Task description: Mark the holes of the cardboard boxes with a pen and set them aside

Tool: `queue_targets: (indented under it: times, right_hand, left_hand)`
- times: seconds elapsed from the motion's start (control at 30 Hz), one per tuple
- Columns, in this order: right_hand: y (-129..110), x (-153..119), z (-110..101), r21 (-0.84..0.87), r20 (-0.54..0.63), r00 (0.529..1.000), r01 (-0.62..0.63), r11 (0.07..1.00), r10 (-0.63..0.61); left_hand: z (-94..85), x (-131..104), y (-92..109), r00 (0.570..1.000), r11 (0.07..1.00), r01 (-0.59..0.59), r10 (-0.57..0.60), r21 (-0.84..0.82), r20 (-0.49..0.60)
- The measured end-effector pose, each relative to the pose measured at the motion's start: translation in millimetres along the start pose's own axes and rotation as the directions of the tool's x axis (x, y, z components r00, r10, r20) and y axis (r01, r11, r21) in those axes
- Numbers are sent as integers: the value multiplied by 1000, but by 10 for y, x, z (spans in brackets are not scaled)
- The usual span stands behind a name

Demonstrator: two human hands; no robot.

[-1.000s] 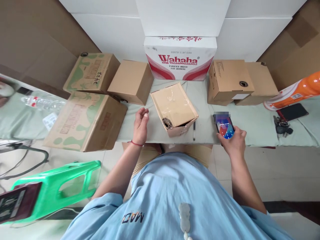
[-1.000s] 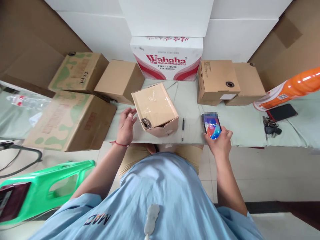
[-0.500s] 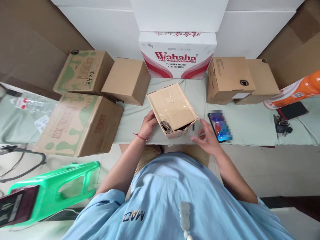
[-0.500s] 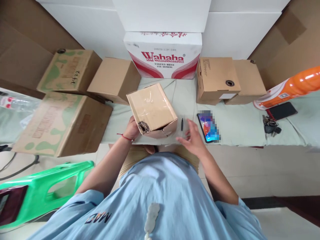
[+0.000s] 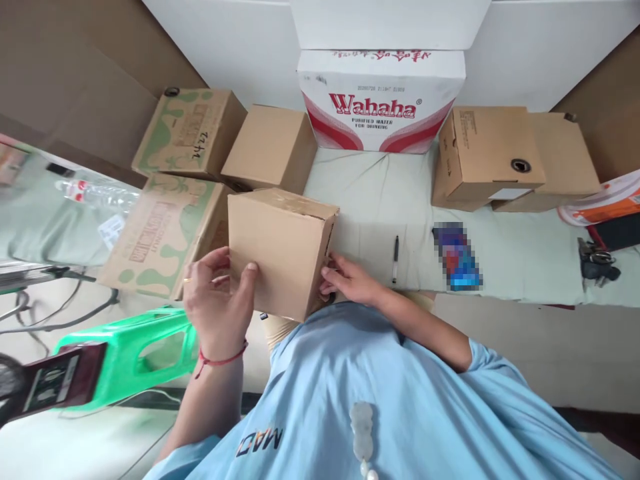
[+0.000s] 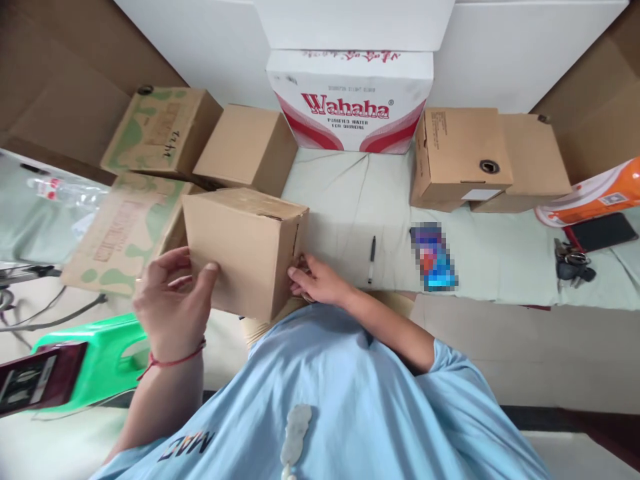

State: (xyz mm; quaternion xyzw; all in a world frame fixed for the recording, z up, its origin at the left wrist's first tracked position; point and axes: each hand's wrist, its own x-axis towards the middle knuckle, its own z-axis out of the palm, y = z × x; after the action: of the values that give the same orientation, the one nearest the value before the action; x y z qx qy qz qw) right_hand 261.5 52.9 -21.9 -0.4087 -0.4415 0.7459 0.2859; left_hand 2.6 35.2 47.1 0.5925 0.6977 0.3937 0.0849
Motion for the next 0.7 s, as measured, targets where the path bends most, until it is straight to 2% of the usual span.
queue_targets:
  times: [0.1,0.17,0.23,0.3,0.37,0.4,0.47,0.53,0.6,0.67,0.7]
  right_hand:
    - [-76,157,123,-19,-3,999,35,999,-35]
    - [-152,163,115,-79,-29,994,98,992,-101]
    - [-201,92,31,-161,-84,982,152,975,-167]
    - [-199,-46,-109,-212,-158,966,170,962,-205]
    - [-153,-239,-279,-210,-245,949,149,966,-199]
    - [-122,-353,-368,-193,-294,937,134,972,-187]
    - [-68,-602,-542,-156,-399,901,114,981,-169]
    - [-41,-858,-709,-155,-516,837,118,981,-182]
    - [-44,-1087,-877,-184,-633,744,127,975,-216]
    - [-71,-1261,-1066,-226,-753,601,149,963,-269]
    - [-93,-1322,-1172,-255,-808,506,161,953,-302]
  left_hand:
    - [-53,104,93,996,990,-8,21,142,-92]
    - [5,120,219,989,982,-133,141,136,-51]
    - [116,67,350,948,945,-317,314,85,39]
    - [254,-29,428,872,886,-463,451,24,189]
    - [392,-111,408,795,857,-515,489,-25,359]
    - [455,-128,359,770,859,-510,478,-40,423]
    - [559,-99,210,773,881,-472,434,-37,462]
    - [633,-3,56,815,901,-434,397,-10,423]
    - [679,109,-20,838,909,-417,384,2,389]
    - [701,176,28,840,909,-418,388,-4,380]
    - [706,177,96,843,908,-419,391,-6,371]
